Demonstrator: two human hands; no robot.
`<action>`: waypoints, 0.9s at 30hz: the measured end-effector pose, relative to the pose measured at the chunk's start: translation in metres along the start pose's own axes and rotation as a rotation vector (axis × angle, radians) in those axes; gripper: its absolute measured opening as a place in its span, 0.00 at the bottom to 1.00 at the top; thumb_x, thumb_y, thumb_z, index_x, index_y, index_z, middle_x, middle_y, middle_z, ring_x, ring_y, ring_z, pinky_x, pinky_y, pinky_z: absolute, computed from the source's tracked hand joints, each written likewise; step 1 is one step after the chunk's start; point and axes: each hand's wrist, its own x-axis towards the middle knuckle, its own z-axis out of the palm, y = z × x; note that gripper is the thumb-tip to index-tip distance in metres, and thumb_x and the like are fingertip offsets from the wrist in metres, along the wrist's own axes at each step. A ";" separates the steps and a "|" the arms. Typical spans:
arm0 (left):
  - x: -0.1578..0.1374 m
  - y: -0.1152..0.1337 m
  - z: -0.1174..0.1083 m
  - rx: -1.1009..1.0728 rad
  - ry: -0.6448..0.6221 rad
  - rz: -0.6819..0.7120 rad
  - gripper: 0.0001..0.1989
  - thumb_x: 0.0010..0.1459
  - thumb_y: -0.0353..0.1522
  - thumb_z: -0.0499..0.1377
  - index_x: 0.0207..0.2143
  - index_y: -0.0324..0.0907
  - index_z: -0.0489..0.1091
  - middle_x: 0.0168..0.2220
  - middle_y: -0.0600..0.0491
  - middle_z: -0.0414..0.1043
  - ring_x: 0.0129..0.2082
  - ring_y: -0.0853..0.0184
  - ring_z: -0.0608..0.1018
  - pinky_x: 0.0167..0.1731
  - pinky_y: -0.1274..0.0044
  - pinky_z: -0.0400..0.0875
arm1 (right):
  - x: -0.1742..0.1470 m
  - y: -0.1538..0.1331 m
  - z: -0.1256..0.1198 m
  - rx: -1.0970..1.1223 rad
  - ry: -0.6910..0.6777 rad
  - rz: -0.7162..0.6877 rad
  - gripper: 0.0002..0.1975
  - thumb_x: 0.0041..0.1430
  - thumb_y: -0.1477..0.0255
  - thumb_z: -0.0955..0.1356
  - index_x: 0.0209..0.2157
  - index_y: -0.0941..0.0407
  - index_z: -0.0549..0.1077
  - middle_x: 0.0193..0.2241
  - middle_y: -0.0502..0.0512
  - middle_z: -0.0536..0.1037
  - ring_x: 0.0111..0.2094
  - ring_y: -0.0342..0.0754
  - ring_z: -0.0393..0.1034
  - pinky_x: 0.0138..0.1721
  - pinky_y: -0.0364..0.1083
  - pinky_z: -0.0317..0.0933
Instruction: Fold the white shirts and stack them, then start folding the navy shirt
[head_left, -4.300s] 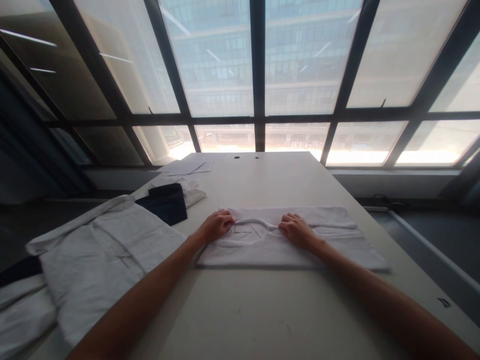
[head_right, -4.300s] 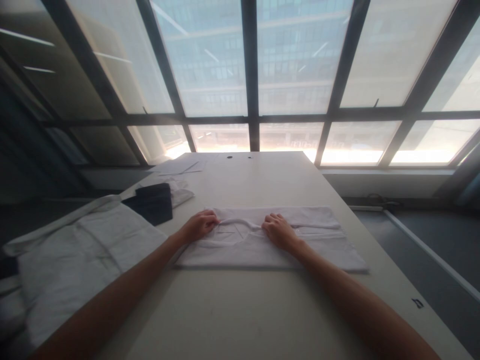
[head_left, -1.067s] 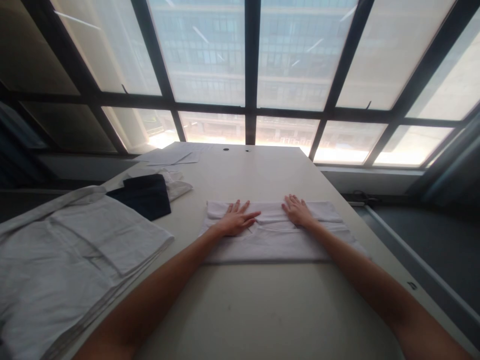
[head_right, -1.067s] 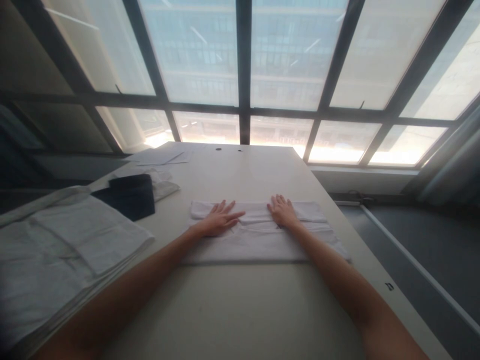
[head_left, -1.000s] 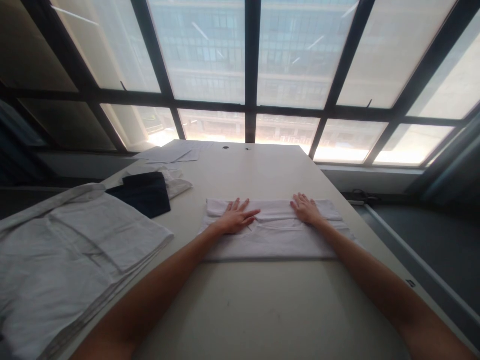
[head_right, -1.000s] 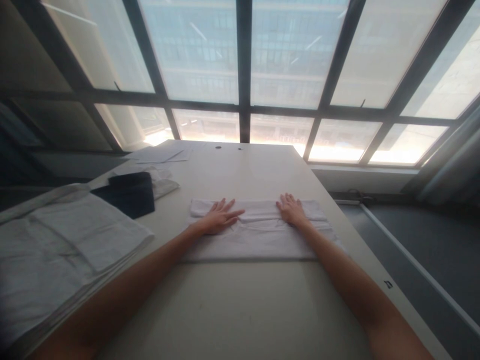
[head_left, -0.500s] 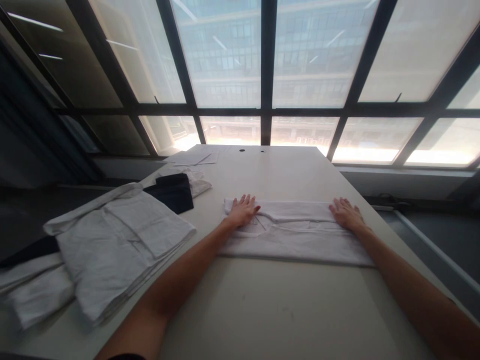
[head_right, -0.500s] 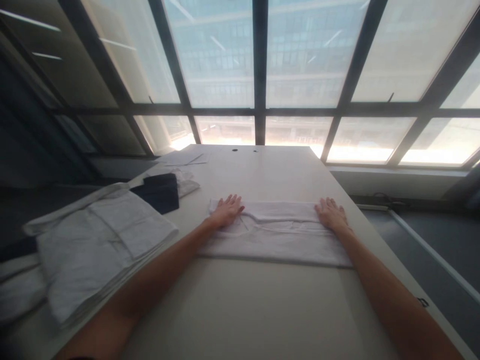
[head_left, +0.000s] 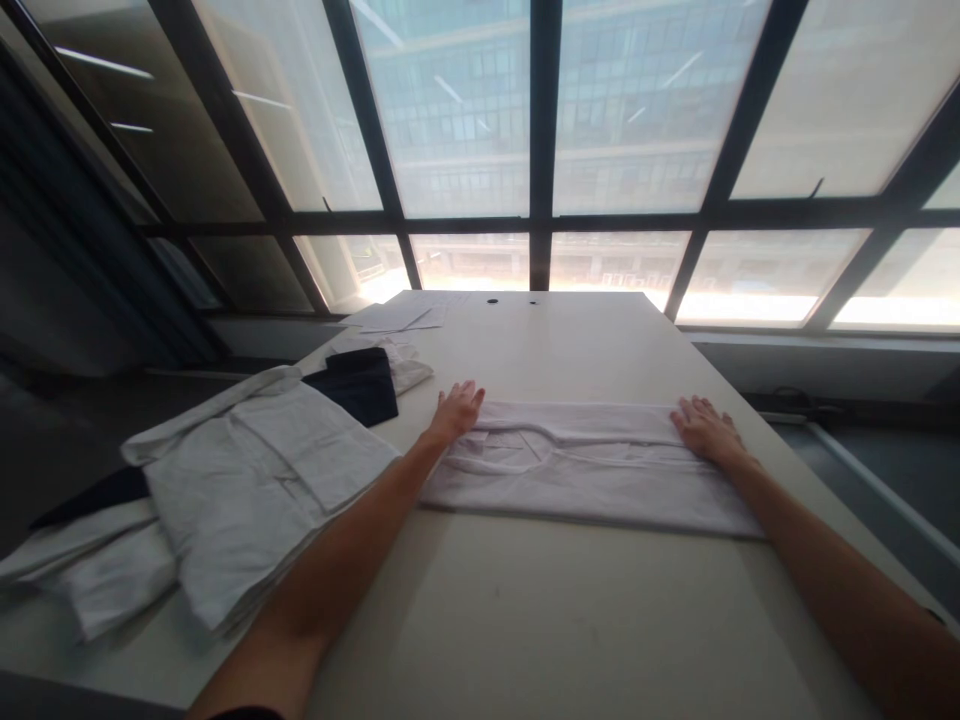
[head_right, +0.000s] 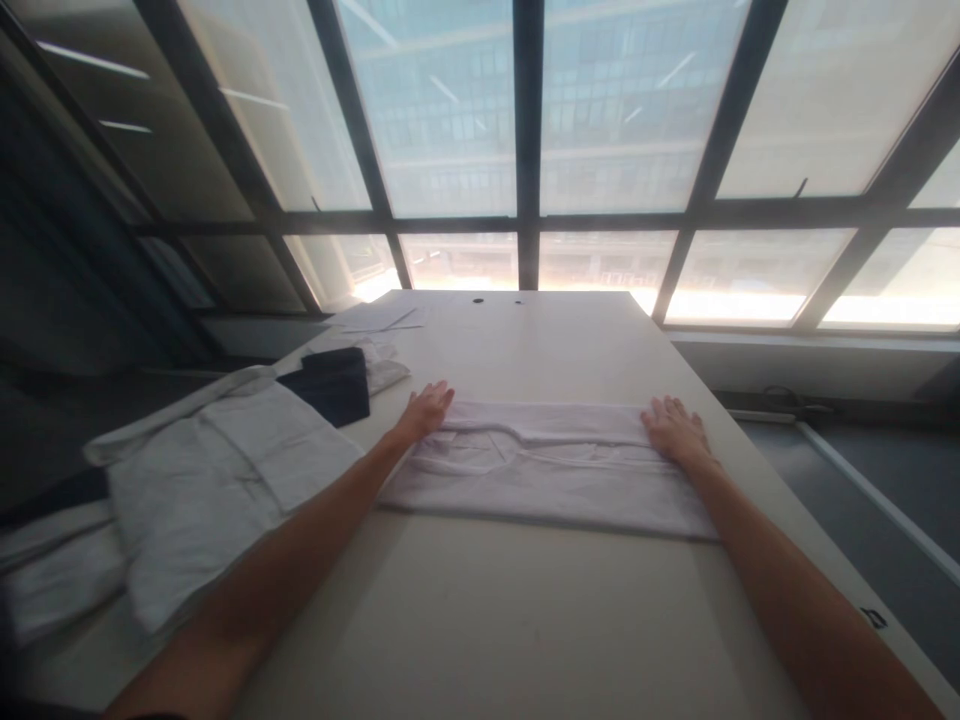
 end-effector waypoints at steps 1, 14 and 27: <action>-0.006 0.010 -0.001 -0.002 0.061 0.070 0.30 0.75 0.43 0.32 0.71 0.42 0.52 0.72 0.43 0.50 0.73 0.57 0.50 0.68 0.55 0.44 | 0.000 0.000 0.001 0.001 0.007 -0.002 0.34 0.71 0.57 0.49 0.69 0.61 0.58 0.72 0.65 0.51 0.73 0.58 0.41 0.69 0.66 0.40; -0.058 0.049 0.038 -0.023 0.017 0.404 0.32 0.74 0.47 0.37 0.71 0.40 0.53 0.72 0.44 0.50 0.73 0.56 0.51 0.69 0.57 0.43 | 0.001 0.001 0.000 0.005 0.034 0.004 0.31 0.72 0.59 0.52 0.67 0.59 0.61 0.71 0.66 0.55 0.72 0.58 0.44 0.68 0.63 0.43; -0.020 -0.005 -0.003 -0.042 0.243 0.135 0.19 0.70 0.35 0.50 0.58 0.41 0.71 0.60 0.46 0.72 0.61 0.61 0.72 0.64 0.73 0.61 | 0.000 0.002 -0.003 0.003 0.098 -0.012 0.28 0.71 0.62 0.56 0.64 0.63 0.66 0.68 0.71 0.61 0.69 0.58 0.52 0.67 0.57 0.48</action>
